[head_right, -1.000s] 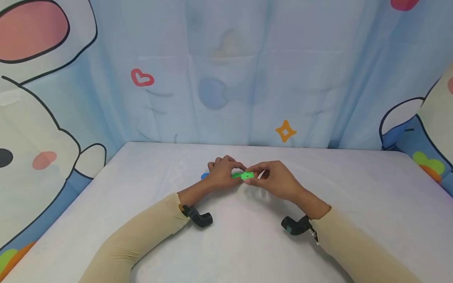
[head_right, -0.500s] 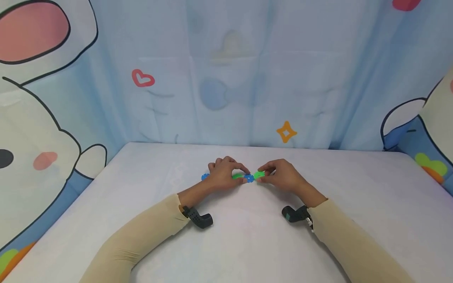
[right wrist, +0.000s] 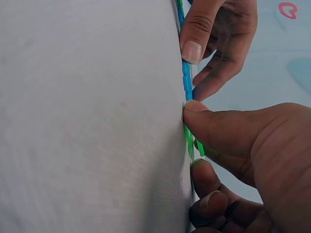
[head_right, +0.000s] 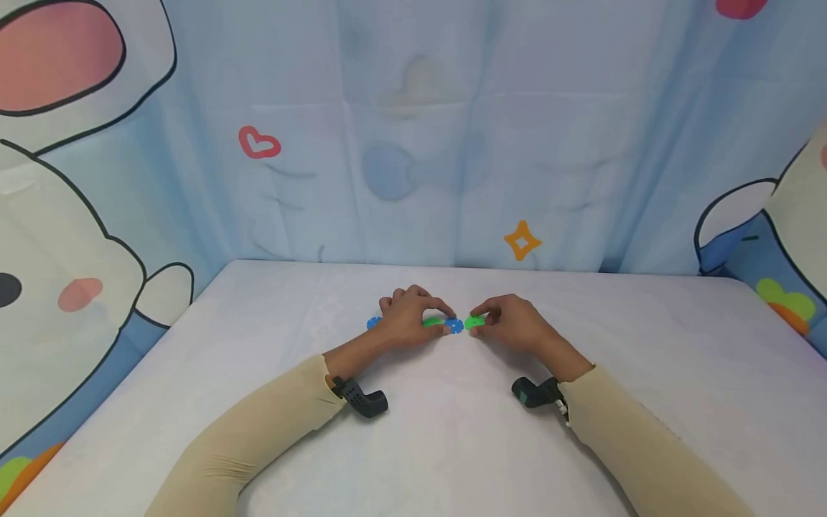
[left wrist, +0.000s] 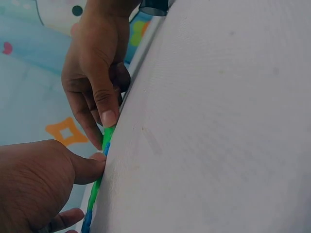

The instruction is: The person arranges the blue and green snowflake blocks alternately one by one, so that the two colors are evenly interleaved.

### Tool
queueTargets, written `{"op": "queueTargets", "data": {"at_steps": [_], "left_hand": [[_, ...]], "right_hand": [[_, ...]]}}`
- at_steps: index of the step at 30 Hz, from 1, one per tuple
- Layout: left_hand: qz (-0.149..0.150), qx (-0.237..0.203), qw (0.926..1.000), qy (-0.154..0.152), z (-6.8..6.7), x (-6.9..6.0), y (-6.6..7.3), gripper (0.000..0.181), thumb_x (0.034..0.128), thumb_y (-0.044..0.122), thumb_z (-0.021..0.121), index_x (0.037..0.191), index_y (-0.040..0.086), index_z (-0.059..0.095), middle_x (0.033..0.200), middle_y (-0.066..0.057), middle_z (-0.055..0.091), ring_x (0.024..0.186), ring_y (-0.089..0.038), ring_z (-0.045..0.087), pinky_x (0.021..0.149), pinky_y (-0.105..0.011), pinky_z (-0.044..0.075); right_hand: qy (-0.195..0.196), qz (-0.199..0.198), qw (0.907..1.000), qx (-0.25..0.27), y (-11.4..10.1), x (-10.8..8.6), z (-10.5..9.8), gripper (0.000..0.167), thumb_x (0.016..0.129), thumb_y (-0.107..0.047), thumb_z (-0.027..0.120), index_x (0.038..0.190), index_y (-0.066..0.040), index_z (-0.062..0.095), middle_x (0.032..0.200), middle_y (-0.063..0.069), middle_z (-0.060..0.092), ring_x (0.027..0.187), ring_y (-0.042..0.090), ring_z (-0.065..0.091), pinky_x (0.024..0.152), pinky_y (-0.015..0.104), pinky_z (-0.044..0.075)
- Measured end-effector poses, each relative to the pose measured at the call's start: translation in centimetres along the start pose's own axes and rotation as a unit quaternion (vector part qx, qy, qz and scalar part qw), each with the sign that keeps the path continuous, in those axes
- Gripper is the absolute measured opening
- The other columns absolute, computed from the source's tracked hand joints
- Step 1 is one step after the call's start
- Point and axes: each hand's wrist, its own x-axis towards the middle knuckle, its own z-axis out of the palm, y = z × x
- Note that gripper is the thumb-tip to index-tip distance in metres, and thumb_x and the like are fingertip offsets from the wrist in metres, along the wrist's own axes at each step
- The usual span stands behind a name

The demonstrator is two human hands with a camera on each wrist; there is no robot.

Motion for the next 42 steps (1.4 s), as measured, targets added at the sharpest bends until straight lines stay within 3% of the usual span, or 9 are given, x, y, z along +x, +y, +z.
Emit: {"op": "queueTargets", "data": {"at_steps": [11, 34, 42], "left_hand": [[-0.007, -0.005, 1.0000, 0.000, 0.1, -0.6, 0.0, 0.025, 0.0908, 0.045, 0.067, 0.116, 0.042, 0.070, 0.133, -0.004, 0.053, 0.121, -0.025, 0.042, 0.090, -0.046, 0.028], [-0.001, -0.006, 1.0000, 0.005, 1.1, 0.0, -0.2, 0.025, 0.0909, 0.044, 0.067, 0.116, 0.041, 0.071, 0.133, -0.005, 0.053, 0.121, -0.025, 0.042, 0.090, -0.046, 0.028], [-0.007, 0.007, 1.0000, 0.002, 0.6, 0.0, -0.2, 0.026, 0.0912, 0.044, 0.067, 0.116, 0.042, 0.070, 0.134, -0.004, 0.052, 0.122, -0.025, 0.042, 0.091, -0.046, 0.027]], "right_hand": [[0.000, -0.007, 1.0000, -0.005, 0.2, -0.2, 0.5, 0.035, 0.086, -0.023, 0.075, 0.115, -0.005, 0.072, 0.083, 0.004, 0.064, 0.065, 0.014, 0.049, 0.057, 0.026, 0.039], [-0.002, -0.002, 0.9999, -0.014, 1.4, 0.6, 0.9, 0.037, 0.085, -0.024, 0.077, 0.116, -0.005, 0.072, 0.083, 0.004, 0.063, 0.066, 0.015, 0.049, 0.059, 0.028, 0.039], [-0.008, -0.010, 0.9999, -0.009, 1.0, 0.7, 0.6, 0.040, 0.085, -0.025, 0.077, 0.120, -0.005, 0.070, 0.085, 0.005, 0.064, 0.065, 0.014, 0.049, 0.058, 0.027, 0.039]]}}
